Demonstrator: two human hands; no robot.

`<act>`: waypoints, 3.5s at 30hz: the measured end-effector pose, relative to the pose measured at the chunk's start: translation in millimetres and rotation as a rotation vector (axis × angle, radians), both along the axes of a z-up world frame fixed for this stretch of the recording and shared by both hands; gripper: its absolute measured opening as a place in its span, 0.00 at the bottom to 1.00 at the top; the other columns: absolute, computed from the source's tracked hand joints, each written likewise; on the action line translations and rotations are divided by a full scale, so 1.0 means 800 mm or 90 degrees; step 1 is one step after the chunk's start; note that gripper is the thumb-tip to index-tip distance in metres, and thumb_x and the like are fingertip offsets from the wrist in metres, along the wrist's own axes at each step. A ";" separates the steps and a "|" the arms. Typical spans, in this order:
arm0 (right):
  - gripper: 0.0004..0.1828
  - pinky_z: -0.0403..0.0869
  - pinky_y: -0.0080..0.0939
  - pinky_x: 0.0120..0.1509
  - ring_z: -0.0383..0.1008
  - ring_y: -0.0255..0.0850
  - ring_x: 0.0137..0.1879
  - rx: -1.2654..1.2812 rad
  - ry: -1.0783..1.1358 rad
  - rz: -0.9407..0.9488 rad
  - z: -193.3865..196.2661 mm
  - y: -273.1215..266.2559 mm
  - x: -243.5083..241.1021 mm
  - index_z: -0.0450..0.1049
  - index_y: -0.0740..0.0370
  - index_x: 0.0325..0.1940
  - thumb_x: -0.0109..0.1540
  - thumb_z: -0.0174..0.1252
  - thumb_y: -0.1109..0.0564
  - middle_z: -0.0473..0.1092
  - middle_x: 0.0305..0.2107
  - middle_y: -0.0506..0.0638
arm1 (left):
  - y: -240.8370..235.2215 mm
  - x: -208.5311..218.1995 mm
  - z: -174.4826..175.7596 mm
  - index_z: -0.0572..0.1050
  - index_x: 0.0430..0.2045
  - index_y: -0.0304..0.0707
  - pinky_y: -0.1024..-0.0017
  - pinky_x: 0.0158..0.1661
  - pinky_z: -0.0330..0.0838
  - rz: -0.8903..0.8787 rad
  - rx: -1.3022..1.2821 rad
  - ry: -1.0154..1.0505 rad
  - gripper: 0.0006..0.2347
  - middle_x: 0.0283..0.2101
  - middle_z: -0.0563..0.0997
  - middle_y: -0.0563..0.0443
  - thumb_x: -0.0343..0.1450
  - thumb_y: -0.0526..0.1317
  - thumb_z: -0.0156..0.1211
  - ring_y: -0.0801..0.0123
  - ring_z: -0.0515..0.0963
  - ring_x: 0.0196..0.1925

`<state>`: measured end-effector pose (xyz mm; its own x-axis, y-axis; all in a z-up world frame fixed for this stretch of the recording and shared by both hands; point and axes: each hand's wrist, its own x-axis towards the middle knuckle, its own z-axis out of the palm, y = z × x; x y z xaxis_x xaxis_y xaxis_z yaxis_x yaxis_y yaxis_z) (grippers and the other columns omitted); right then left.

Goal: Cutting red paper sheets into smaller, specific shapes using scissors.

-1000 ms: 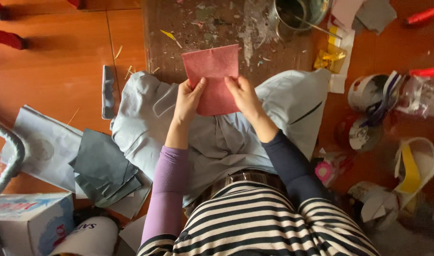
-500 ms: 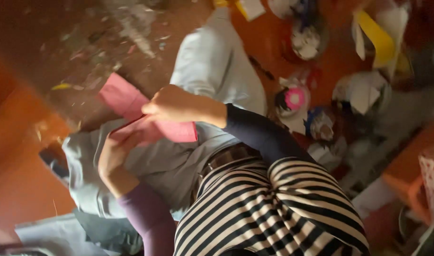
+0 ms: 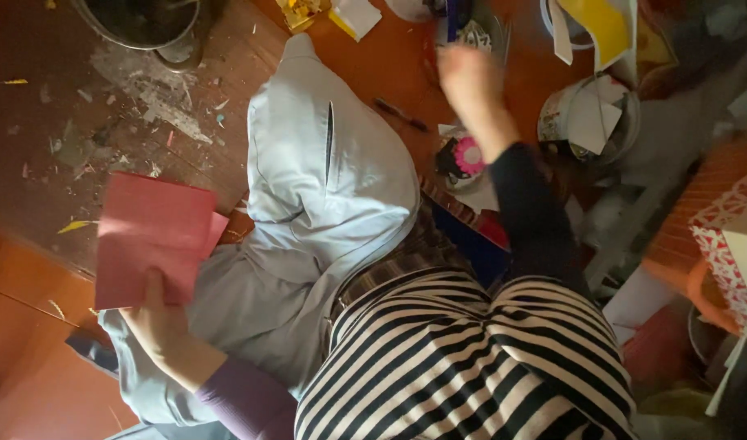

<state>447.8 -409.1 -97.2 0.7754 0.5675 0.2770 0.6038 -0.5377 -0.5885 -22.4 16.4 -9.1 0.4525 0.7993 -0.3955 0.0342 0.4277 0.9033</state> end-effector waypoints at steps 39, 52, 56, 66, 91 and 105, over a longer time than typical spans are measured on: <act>0.21 0.68 0.35 0.25 0.70 0.37 0.21 -0.188 0.862 0.476 0.142 0.289 -0.331 0.67 0.62 0.55 0.65 0.56 0.46 0.76 0.24 0.54 | 0.056 -0.067 -0.021 0.72 0.52 0.25 0.59 0.50 0.79 0.397 -0.199 -0.458 0.15 0.49 0.81 0.40 0.74 0.38 0.60 0.55 0.82 0.50; 0.28 0.71 0.32 0.37 0.68 0.31 0.34 -0.161 0.763 0.617 0.112 0.390 -0.360 0.65 0.59 0.60 0.66 0.58 0.38 0.65 0.31 0.43 | 0.047 -0.046 -0.034 0.75 0.50 0.30 0.62 0.48 0.81 0.201 -0.230 -0.418 0.11 0.48 0.82 0.45 0.74 0.33 0.58 0.63 0.84 0.47; 0.28 0.70 0.31 0.34 0.67 0.30 0.31 -0.151 0.757 0.620 0.105 0.388 -0.359 0.66 0.60 0.58 0.66 0.58 0.36 0.64 0.27 0.42 | 0.049 -0.042 -0.038 0.75 0.49 0.31 0.61 0.47 0.82 0.198 -0.229 -0.374 0.10 0.48 0.82 0.45 0.74 0.33 0.59 0.64 0.83 0.47; 0.20 0.68 0.28 0.28 0.66 0.27 0.26 -0.132 0.789 0.528 0.110 0.384 -0.370 0.69 0.59 0.50 0.67 0.58 0.41 0.65 0.24 0.42 | 0.050 -0.036 -0.053 0.75 0.50 0.30 0.62 0.49 0.81 0.175 -0.230 -0.377 0.11 0.48 0.82 0.44 0.74 0.33 0.58 0.63 0.83 0.47; 0.20 0.64 0.34 0.17 0.65 0.32 0.16 -0.170 0.827 0.360 0.070 0.419 -0.374 0.71 0.59 0.39 0.66 0.57 0.40 0.64 0.16 0.45 | 0.066 -0.007 -0.130 0.76 0.44 0.24 0.57 0.46 0.82 0.126 -0.340 -0.246 0.07 0.42 0.83 0.39 0.75 0.31 0.55 0.55 0.84 0.42; 0.21 0.65 0.35 0.16 0.66 0.33 0.15 -0.186 0.781 0.349 0.058 0.443 -0.384 0.70 0.60 0.40 0.66 0.55 0.38 0.65 0.16 0.44 | 0.067 -0.011 -0.122 0.74 0.45 0.25 0.55 0.47 0.82 0.142 -0.346 -0.196 0.08 0.43 0.82 0.38 0.75 0.32 0.55 0.53 0.84 0.43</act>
